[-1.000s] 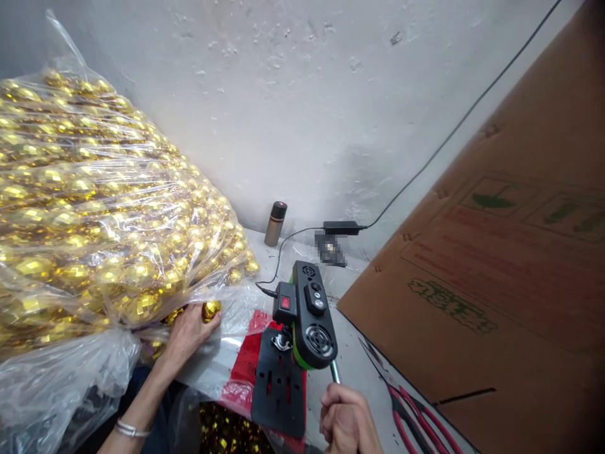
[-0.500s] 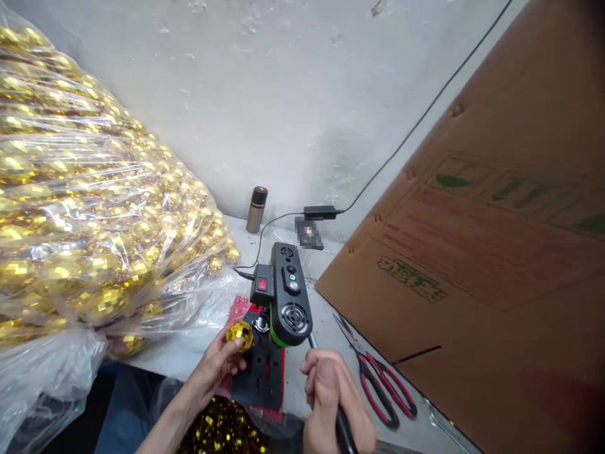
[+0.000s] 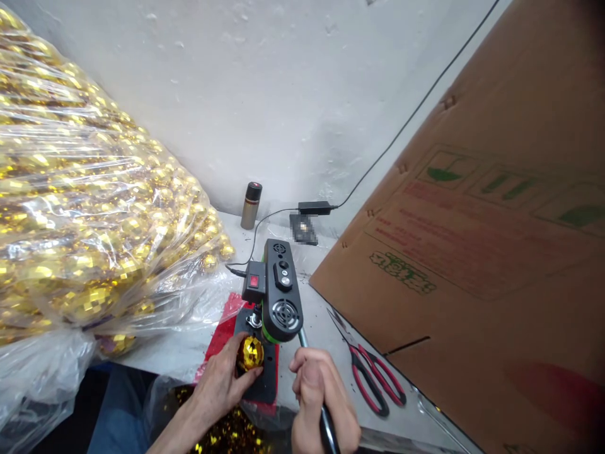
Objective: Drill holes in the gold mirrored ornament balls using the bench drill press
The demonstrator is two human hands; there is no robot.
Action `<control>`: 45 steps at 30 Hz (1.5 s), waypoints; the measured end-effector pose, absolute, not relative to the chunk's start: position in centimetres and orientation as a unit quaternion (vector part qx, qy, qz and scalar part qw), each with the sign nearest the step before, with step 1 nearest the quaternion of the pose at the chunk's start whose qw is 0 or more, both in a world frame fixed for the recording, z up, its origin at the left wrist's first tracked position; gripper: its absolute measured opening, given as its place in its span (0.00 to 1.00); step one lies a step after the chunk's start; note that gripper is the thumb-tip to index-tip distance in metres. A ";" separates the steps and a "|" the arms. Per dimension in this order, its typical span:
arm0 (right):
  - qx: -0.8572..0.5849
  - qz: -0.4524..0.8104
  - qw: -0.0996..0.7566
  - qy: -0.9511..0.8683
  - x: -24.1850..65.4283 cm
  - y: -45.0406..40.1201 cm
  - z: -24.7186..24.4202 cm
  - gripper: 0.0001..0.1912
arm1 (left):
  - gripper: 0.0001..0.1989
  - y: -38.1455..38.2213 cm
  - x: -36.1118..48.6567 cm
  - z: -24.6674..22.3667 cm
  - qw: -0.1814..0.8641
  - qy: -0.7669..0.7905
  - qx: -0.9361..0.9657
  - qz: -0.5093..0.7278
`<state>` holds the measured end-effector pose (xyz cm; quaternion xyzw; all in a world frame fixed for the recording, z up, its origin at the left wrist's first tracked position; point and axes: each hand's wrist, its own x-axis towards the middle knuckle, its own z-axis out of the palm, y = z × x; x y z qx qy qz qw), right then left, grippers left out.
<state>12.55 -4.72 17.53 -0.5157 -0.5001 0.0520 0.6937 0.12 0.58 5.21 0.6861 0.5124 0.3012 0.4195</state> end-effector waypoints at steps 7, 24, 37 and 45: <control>-0.479 0.022 0.662 -0.576 14.3 -4.4 16.6 0.15 | 0.29 0.6 -0.1 4.7 0.367 0.508 0.730 0.273; -0.505 0.037 0.699 -0.504 12.3 -5.2 16.6 0.18 | 0.24 2.3 1.4 1.7 0.329 0.459 0.774 0.288; -0.529 0.028 0.704 -0.472 11.4 -5.2 14.2 0.22 | 0.22 2.1 1.6 1.1 0.313 0.462 0.772 0.305; -0.516 0.029 0.723 -0.458 11.3 -5.1 12.8 0.21 | 0.21 2.0 1.7 2.1 0.327 0.471 0.765 0.294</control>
